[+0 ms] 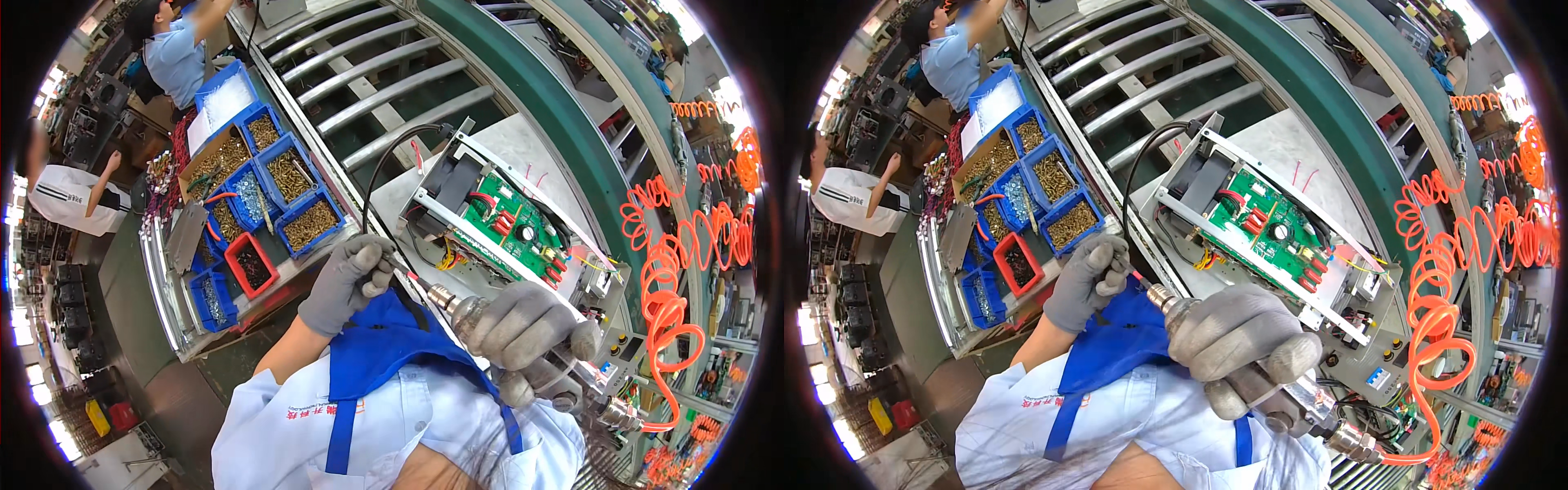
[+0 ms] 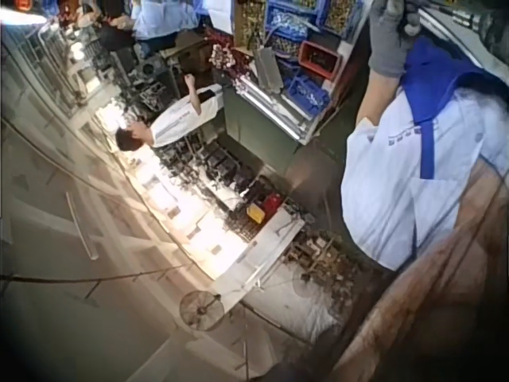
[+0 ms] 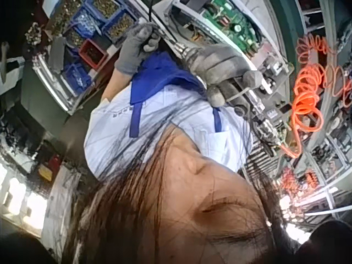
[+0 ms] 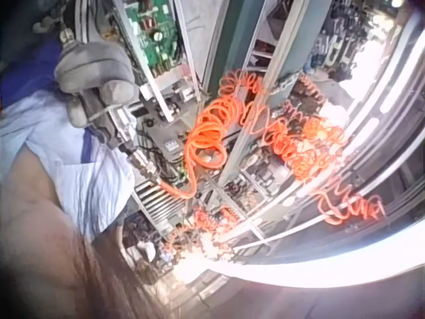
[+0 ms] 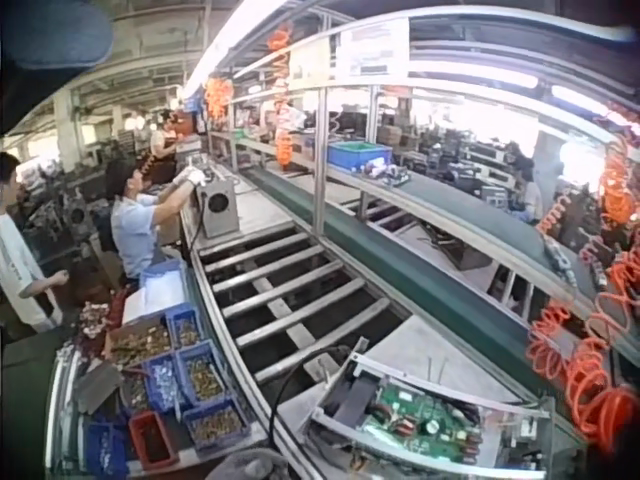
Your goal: The person assembles an electronic device on a factory assembly line. They use a pneumatic screwdriver to secure components onto a green circuit board, connect various wires, and handle small parts from nearby bins. The task involves precise hand movements and tool manipulation within a confined workspace.
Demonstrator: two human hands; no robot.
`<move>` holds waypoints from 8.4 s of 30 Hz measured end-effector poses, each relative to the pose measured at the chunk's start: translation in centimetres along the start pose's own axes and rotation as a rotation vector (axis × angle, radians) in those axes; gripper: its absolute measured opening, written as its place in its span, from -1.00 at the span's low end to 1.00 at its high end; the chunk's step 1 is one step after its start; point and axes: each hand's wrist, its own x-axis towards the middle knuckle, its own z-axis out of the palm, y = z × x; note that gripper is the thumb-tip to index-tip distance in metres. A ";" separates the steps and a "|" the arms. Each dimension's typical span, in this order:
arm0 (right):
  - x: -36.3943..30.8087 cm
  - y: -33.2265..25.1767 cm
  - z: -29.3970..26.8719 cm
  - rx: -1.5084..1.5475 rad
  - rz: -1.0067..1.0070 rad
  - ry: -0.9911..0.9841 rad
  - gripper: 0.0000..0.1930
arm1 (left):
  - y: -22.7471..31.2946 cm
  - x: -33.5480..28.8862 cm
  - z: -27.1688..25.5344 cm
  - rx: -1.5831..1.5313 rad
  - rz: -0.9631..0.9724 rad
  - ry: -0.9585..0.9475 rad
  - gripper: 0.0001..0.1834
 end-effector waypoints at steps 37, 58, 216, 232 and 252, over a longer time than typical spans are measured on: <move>8.0 6.0 -1.6 -0.387 0.256 0.219 -0.27 | -7.0 8.9 2.6 0.126 -0.050 0.252 -0.48; 8.9 7.2 -2.5 -0.424 0.460 0.117 -0.27 | 1.2 8.0 2.3 1.357 0.562 0.303 -0.43; -7.4 -28.5 -12.2 -0.811 0.432 0.889 -0.54 | -21.4 6.4 26.3 1.042 0.848 -1.023 -0.03; -15.1 -5.7 0.0 0.465 1.479 0.636 -0.43 | -7.3 0.1 1.5 2.009 0.831 -0.464 -0.69; -10.4 2.6 3.9 0.223 1.611 0.713 -0.53 | 12.5 7.8 -34.2 2.445 -0.157 0.825 -0.83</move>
